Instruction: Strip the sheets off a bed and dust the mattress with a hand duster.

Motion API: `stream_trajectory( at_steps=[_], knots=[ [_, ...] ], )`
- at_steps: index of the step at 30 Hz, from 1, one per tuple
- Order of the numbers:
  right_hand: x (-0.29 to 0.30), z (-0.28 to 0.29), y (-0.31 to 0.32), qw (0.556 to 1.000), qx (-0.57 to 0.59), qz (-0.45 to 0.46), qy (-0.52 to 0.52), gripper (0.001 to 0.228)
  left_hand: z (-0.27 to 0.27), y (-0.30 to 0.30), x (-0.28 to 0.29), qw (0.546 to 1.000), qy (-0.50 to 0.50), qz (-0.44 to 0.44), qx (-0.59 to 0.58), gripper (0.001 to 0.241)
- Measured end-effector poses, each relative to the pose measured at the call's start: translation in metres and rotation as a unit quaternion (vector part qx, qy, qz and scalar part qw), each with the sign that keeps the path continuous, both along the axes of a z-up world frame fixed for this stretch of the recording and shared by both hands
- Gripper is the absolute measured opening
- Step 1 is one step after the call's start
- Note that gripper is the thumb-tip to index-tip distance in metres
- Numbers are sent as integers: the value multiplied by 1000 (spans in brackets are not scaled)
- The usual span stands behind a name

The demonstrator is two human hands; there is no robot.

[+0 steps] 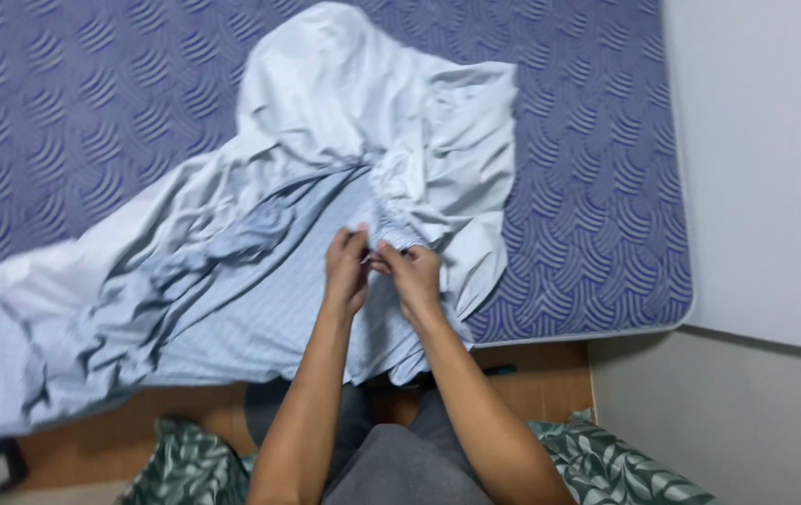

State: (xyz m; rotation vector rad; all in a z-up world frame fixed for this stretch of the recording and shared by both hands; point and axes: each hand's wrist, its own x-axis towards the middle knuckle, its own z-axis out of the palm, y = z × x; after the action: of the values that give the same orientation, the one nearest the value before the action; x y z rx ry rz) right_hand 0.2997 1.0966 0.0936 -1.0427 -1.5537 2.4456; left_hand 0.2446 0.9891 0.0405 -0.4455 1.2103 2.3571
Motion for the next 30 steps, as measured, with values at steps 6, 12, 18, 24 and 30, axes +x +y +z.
stream_trajectory(
  at_steps=[6, 12, 18, 24, 30],
  knots=[
    [1, 8, -29, 987, 120, 107, 6, 17, 56, -28, 6, 997, -12, -72, -16, 20],
    [45, -36, 21, 960, 258, -94, -58, 29, 1, -78, 4, 984, -28, 163, -69, 17],
    [62, -207, 57, 947, 239, -63, -206, 79, 15, -197, -2, 936, -50, 347, 20, 23],
    [3, -211, -53, 978, 165, 63, -113, 28, -27, -237, 38, 947, -57, 305, -86, 22],
    [-52, -99, -191, 987, 105, 115, 29, 14, -9, -246, 32, 971, 4, 160, -175, 31]
  ],
)
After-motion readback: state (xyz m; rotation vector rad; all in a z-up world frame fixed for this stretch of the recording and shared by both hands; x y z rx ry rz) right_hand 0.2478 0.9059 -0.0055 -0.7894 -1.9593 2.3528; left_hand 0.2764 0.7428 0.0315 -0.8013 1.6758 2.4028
